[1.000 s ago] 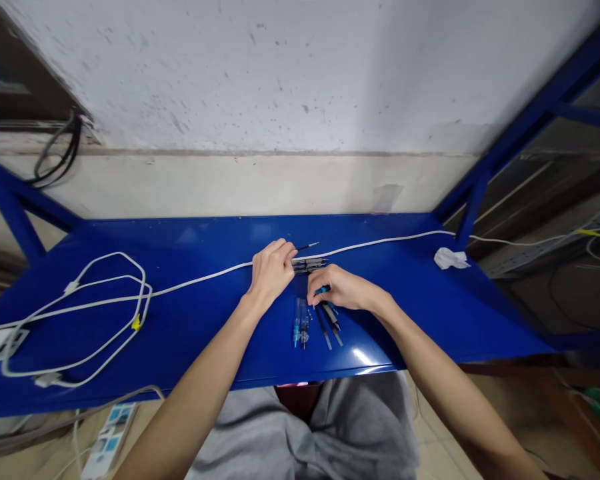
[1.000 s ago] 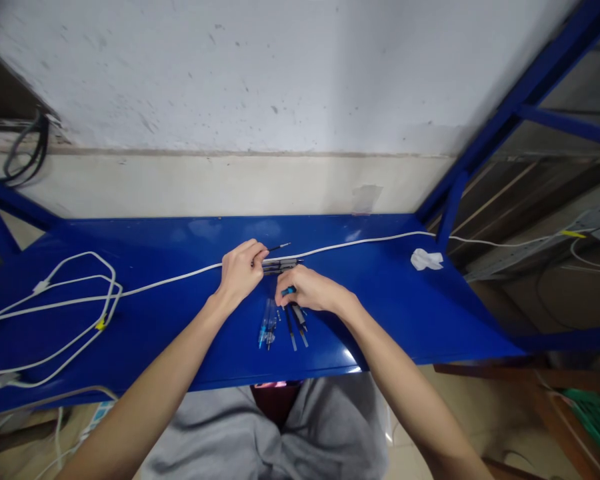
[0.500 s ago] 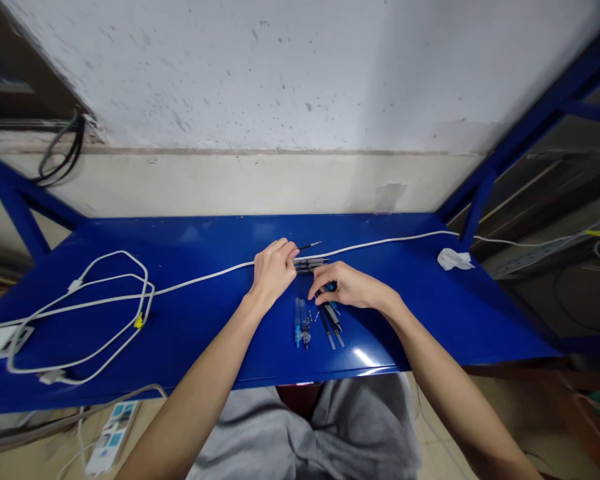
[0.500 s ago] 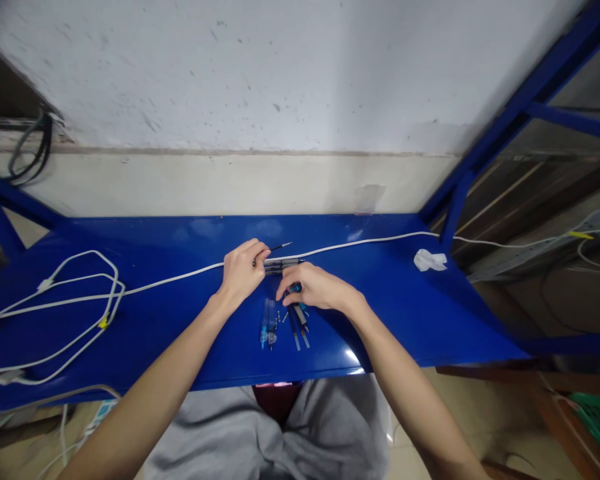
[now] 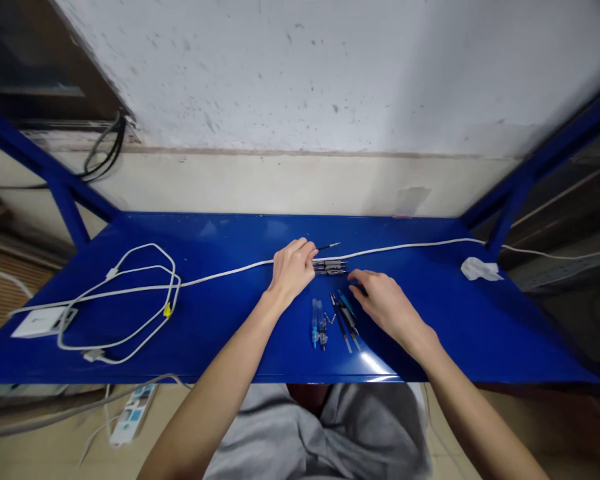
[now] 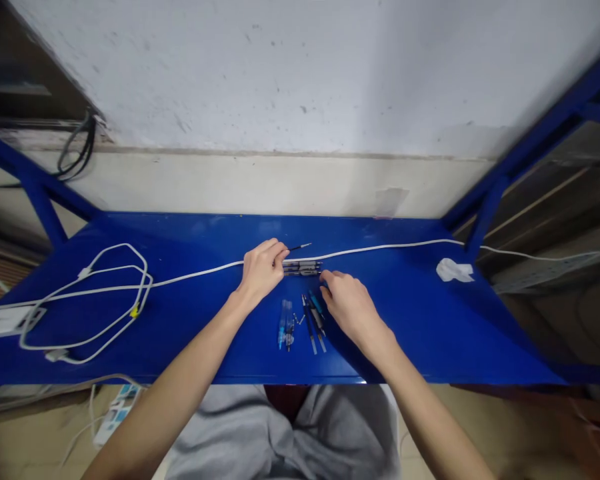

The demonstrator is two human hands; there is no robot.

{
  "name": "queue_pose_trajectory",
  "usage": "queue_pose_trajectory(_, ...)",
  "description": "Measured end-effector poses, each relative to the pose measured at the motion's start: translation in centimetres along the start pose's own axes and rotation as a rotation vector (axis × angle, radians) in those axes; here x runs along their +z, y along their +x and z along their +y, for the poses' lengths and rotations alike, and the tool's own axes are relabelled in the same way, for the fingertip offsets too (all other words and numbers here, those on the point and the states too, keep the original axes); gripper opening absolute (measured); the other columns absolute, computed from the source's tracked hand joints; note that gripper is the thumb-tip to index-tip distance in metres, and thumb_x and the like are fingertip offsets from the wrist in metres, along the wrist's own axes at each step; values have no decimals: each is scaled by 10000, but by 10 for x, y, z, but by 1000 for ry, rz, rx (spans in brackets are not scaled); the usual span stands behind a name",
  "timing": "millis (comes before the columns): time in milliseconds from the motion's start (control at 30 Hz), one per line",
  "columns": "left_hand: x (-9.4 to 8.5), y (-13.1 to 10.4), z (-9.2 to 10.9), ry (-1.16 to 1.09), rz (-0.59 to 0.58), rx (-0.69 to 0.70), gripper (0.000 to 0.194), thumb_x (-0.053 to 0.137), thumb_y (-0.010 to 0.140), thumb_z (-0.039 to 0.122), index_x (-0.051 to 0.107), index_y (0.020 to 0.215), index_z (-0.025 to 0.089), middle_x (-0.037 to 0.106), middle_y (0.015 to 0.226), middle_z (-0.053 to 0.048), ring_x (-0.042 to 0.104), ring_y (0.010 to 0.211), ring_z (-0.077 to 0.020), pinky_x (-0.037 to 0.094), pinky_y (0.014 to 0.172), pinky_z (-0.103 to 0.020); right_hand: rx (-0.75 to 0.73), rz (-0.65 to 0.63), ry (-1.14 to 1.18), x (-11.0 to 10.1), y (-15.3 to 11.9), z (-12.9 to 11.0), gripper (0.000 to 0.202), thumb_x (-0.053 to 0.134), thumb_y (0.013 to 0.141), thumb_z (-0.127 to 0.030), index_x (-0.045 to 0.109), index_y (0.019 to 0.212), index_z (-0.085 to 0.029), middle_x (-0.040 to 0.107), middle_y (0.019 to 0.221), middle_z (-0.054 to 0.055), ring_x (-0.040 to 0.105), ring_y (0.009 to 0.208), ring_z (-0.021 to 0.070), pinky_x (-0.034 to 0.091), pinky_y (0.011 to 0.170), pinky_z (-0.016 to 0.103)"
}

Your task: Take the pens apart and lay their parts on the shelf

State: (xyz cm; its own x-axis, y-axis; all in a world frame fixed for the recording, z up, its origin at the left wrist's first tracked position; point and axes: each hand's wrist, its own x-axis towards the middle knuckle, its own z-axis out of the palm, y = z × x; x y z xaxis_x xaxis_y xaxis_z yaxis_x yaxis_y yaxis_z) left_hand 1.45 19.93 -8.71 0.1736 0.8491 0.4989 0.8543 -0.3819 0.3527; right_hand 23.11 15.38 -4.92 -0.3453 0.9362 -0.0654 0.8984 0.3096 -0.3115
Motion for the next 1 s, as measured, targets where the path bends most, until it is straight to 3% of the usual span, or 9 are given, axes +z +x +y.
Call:
queue_pose_trajectory(133,-1,0,2,-6,-4,9,229,498,988,127,635,821,204,651,848,-25,617,838,-177,385,661,-297,1,-44,-74,-11,10,0,132,601,973,-207,697,1064,-201,752,1009,114,720,875,283,425,676,323)
queue_pose_trajectory(200,-1,0,3,-18,2,12,224,504,986,130,632,817,204,651,848,-25,616,837,-179,383,658,-298,-33,-34,29,-16,24,7,120,639,962,-253,718,1043,-212,750,923,89,705,802,265,430,650,324)
queue_pose_trajectory(333,0,0,4,-80,27,15,216,499,1000,150,632,838,202,659,851,-26,622,824,-174,394,674,-288,-159,20,795,-14,60,17,284,708,915,-405,712,1099,-189,711,799,43,643,628,179,502,571,298)
queue_pose_trajectory(400,2,0,4,-127,42,12,219,487,1016,170,636,858,199,663,853,-27,626,804,-167,405,686,-282,-140,77,1146,-7,73,16,348,781,842,-470,716,1001,-167,701,772,43,646,626,168,536,549,286)
queue_pose_trajectory(500,4,0,4,-184,44,42,219,479,1028,185,644,883,192,669,859,-33,632,793,-163,424,703,-276,-75,165,1434,8,80,9,367,869,749,-474,699,876,-174,710,781,38,655,646,148,559,554,257)
queue_pose_trajectory(667,7,-1,5,-238,1,94,203,501,1037,238,684,958,201,698,897,-37,661,819,-170,452,708,-272,-63,303,1532,17,74,11,307,889,739,-408,733,874,-180,712,811,38,658,692,142,568,566,239)
queue_pose_trajectory(833,8,-2,5,-333,-5,67,260,525,1039,271,613,1281,235,716,923,-11,673,790,-145,473,714,-249,-28,565,1595,-3,77,42,277,897,716,-394,724,834,-212,697,888,13,663,769,138,529,543,205)
queue_pose_trajectory(900,7,-2,5,-307,3,12,248,538,1033,288,596,1269,239,687,828,21,646,702,-129,446,662,-238,-42,474,1597,-9,75,49,274,888,726,-399,723,826,-205,698,857,10,639,697,122,499,514,202)
queue_pose_trajectory(1000,6,-2,6,-259,19,-62,148,554,1017,300,599,1142,234,647,738,51,621,643,-116,407,629,-230,-131,143,1445,-8,68,41,261,866,761,-396,739,826,-177,714,775,24,589,603,105,456,505,209)
